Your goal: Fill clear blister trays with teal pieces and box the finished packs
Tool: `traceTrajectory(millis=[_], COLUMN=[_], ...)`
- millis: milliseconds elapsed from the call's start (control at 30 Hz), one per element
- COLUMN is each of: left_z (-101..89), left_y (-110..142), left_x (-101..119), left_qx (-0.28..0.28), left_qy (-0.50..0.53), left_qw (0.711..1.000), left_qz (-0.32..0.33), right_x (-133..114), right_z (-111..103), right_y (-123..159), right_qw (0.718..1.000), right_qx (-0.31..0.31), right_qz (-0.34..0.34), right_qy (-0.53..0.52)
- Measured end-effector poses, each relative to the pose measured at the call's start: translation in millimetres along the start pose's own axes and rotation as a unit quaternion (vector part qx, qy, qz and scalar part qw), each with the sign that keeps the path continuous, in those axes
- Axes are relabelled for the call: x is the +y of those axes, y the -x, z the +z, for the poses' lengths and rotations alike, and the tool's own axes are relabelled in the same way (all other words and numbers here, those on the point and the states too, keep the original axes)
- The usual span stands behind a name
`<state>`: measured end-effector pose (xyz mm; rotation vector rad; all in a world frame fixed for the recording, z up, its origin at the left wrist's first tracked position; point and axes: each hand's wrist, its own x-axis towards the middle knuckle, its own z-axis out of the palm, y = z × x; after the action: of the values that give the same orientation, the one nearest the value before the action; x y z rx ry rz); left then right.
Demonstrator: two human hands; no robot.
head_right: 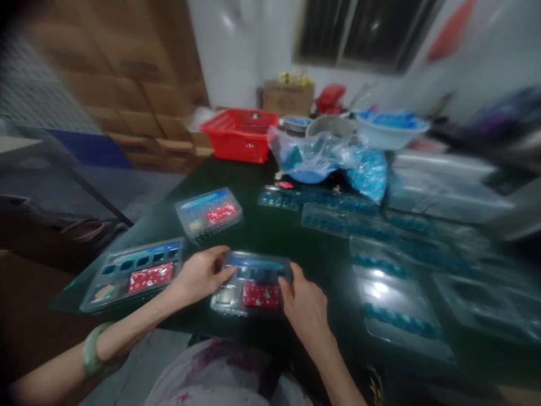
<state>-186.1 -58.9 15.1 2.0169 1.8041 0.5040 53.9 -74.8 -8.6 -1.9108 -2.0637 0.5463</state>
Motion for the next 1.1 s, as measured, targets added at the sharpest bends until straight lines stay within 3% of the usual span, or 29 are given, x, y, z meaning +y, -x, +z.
traceTrajectory(millis=[133,200,267,333,467,667,767,867,1000,1100], left_z=[6.1,7.2,8.2,10.3,18.6,21.5,7.3,-22.7,-73.6,-99.0], left_y=[3,6,7,7,0,-2,13,39,70,78], left_x=[1,5,11,18,23,23,23,12,-30,-71], left_qx=[0.062,0.08,0.05,-0.017,-0.121,-0.081,-0.064,-0.044,0.017,0.046], left_qy=[-0.094,-0.113,-0.12,-0.13,-0.143,-0.124,-0.118,-0.132,-0.193,-0.253], left_qw=[0.993,0.987,0.979,0.968,0.949,0.956,0.963,0.97,0.975,0.965], left_qz=[0.026,0.08,0.157,0.215,0.253,0.254,0.234,0.199,0.112,0.057], right_x=[-1,0,1,3,7,23,32,39,42,44], right_z=[1,4,7,10,15,25,24,19,18,22], right_y=[-3,-4,-5,-5,-6,-7,-4,1,5,4], right_qw=[0.999,0.999,0.999,0.999,0.999,0.997,0.989,0.982,0.983,0.985], right_qx=[-0.003,-0.001,-0.001,0.001,-0.002,0.001,0.028,0.055,0.053,0.041], right_qz=[0.004,0.009,0.016,0.025,0.028,0.032,0.011,0.024,0.043,0.045], right_qy=[0.037,0.035,0.039,0.047,0.029,-0.065,-0.143,-0.178,-0.169,-0.162])
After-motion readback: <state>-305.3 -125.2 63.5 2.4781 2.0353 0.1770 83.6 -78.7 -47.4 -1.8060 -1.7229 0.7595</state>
